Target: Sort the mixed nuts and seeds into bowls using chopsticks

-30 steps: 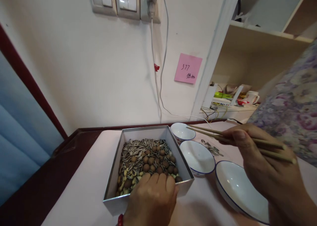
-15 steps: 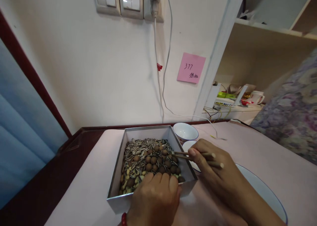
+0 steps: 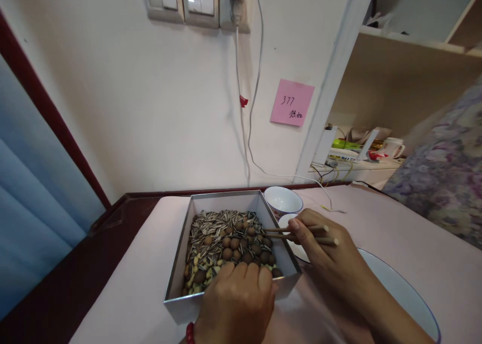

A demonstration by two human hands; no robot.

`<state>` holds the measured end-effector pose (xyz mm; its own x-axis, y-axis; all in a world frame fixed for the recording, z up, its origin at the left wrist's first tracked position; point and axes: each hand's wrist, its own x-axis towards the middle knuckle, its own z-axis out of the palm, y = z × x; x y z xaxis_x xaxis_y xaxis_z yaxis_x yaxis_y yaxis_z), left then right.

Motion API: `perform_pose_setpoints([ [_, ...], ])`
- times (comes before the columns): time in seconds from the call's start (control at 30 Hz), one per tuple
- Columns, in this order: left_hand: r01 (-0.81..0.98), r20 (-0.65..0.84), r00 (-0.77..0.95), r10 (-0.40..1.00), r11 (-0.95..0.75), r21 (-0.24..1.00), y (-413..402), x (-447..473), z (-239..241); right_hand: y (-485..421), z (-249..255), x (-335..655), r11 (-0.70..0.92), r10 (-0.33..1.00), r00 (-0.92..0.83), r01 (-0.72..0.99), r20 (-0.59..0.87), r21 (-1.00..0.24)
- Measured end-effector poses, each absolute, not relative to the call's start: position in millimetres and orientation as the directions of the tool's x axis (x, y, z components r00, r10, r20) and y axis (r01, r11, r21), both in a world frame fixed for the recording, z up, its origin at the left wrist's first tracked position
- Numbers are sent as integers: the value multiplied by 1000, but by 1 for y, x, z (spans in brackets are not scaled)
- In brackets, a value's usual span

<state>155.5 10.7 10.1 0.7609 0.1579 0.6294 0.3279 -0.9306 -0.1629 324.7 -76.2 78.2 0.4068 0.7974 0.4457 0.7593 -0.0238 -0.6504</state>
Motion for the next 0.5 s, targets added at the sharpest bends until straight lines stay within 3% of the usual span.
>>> perform_pose_setpoints([
  [0.5, 333, 638, 754, 157, -928, -166, 11, 156, 8, -103, 105, 316, 100, 680, 429, 750, 595, -654],
])
